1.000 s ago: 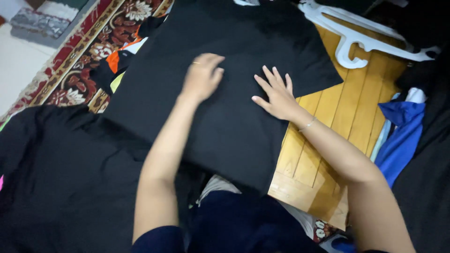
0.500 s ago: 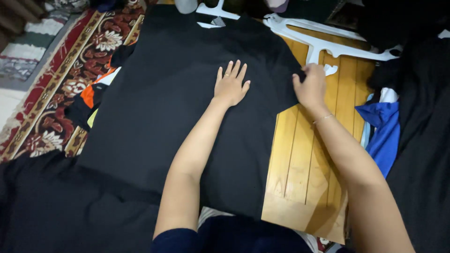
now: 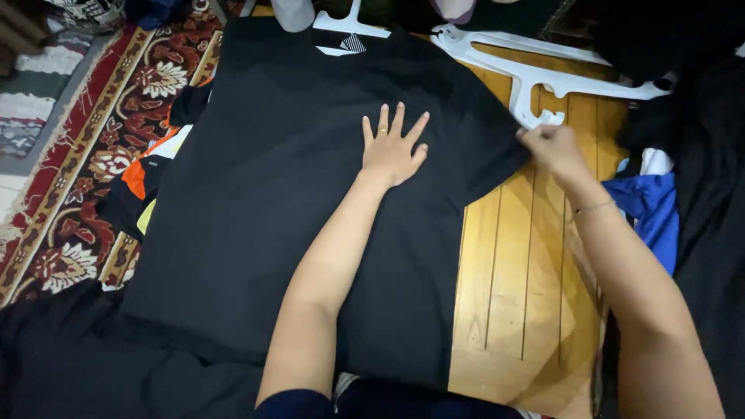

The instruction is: Folding various garments and placing them on plastic hangers

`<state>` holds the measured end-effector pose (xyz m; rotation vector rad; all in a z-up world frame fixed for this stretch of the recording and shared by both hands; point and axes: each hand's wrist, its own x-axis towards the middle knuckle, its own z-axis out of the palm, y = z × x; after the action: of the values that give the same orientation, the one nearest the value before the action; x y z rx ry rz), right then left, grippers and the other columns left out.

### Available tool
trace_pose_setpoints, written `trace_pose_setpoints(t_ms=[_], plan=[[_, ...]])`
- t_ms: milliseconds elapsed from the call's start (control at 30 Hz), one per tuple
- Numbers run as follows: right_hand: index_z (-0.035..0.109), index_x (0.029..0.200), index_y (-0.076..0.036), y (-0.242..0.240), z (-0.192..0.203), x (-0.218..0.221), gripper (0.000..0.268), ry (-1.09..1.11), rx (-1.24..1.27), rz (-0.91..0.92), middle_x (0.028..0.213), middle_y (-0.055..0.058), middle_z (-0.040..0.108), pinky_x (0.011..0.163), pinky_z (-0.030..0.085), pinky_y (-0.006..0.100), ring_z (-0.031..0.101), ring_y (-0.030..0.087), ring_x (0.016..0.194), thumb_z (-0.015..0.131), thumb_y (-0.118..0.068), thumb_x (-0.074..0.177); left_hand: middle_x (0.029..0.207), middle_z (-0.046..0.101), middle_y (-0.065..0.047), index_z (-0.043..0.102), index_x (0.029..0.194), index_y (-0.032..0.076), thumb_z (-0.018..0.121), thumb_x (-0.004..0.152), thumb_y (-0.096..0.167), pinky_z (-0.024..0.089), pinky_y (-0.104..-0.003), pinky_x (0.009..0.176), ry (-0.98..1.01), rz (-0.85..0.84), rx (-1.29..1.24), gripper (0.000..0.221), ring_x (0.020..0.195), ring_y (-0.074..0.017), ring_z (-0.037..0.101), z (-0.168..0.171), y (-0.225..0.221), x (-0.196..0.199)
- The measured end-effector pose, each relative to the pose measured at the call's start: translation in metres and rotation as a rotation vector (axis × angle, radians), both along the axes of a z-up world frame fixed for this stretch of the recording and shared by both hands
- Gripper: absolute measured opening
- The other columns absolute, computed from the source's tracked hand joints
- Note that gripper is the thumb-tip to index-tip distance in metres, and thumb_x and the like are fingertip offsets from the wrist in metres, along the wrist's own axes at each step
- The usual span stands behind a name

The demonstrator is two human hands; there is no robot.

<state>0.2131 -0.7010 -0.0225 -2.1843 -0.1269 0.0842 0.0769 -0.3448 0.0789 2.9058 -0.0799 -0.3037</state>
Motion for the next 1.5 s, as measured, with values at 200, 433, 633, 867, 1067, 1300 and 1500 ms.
trace_pose_setpoints(t_ms=[200, 433, 633, 867, 1067, 1300, 1500], plan=[[0.044, 0.099, -0.012, 0.092, 0.122, 0.003, 0.026, 0.082, 0.878, -0.192, 0.057, 0.007, 0.038, 0.028, 0.034, 0.031, 0.049, 0.022, 0.035, 0.060, -0.031, 0.109, 0.171, 0.001, -0.019, 0.023, 0.160, 0.048, 0.036, 0.098, 0.066, -0.002, -0.074, 0.117, -0.066, -0.085, -0.013, 0.065, 0.155, -0.0459, -0.005, -0.005, -0.002, -0.004], [0.064, 0.109, -0.017, 0.235, 0.194, -0.059, 0.018, 0.191, 0.630, -0.109, 0.100, 0.003, 0.070, 0.024, 0.032, 0.015, 0.061, 0.013, 0.037, 0.063, -0.029, 0.095, 0.152, 0.054, -0.016, 0.051, 0.148, 0.007, 0.028, 0.110, 0.024, 0.029, -0.038, 0.123, -0.469, -0.087, -0.745, 0.047, 0.144, -0.0304, 0.047, -0.060, 0.052, 0.044], [0.053, 0.140, -0.002, 0.272, 0.151, -0.131, 0.044, 0.425, 0.626, 0.796, 0.113, 0.024, 0.073, 0.069, 0.066, 0.048, 0.078, 0.035, 0.089, 0.062, -0.010, 0.098, 0.163, 0.015, -0.041, 0.010, 0.166, 0.007, 0.056, 0.090, 0.080, 0.022, -0.073, 0.119, -0.014, 0.552, -1.865, 0.115, 0.149, -0.0584, 0.025, -0.075, 0.125, 0.039], [0.053, 0.146, -0.008, 0.238, 0.097, -0.147, 0.052, -0.509, -0.362, 0.624, 0.159, 0.025, 0.037, 0.114, 0.029, 0.065, 0.033, 0.044, 0.148, 0.068, -0.020, 0.098, 0.172, -0.003, -0.026, 0.010, 0.165, 0.038, 0.051, 0.099, -0.010, 0.018, -0.077, 0.117, -0.423, 0.575, -1.439, 0.092, 0.152, -0.0594, 0.007, -0.007, 0.102, 0.003], [0.072, 0.124, -0.019, 0.218, 0.070, -0.160, 0.029, -0.696, -0.115, 0.917, 0.134, 0.007, 0.068, 0.107, 0.043, 0.054, 0.057, 0.033, 0.134, 0.061, -0.013, 0.097, 0.171, 0.013, -0.024, 0.017, 0.166, 0.037, 0.048, 0.101, -0.013, 0.025, -0.062, 0.124, -0.503, 0.575, -1.182, 0.088, 0.154, -0.0507, 0.018, -0.067, 0.132, 0.022], [0.077, 0.108, -0.005, 0.178, 0.090, -0.160, 0.016, -0.652, 0.241, 0.860, 0.115, 0.018, 0.075, 0.098, 0.055, 0.051, 0.069, 0.039, 0.114, 0.066, -0.005, 0.096, 0.163, 0.024, -0.020, 0.063, 0.144, 0.021, 0.071, 0.084, 0.005, 0.035, -0.062, 0.116, -0.928, 0.474, -0.123, 0.062, 0.145, -0.0446, 0.035, -0.060, 0.077, 0.019], [0.074, 0.111, -0.005, 0.091, 0.093, -0.125, 0.019, -0.586, 0.071, 0.597, 0.122, 0.015, 0.071, 0.099, 0.053, 0.051, 0.066, 0.040, 0.118, 0.065, 0.001, 0.095, 0.159, 0.041, -0.011, 0.071, 0.130, 0.018, 0.074, 0.087, 0.020, 0.029, -0.061, 0.115, -0.935, -0.167, -0.175, 0.043, 0.151, -0.0404, 0.028, -0.030, -0.022, -0.001]])
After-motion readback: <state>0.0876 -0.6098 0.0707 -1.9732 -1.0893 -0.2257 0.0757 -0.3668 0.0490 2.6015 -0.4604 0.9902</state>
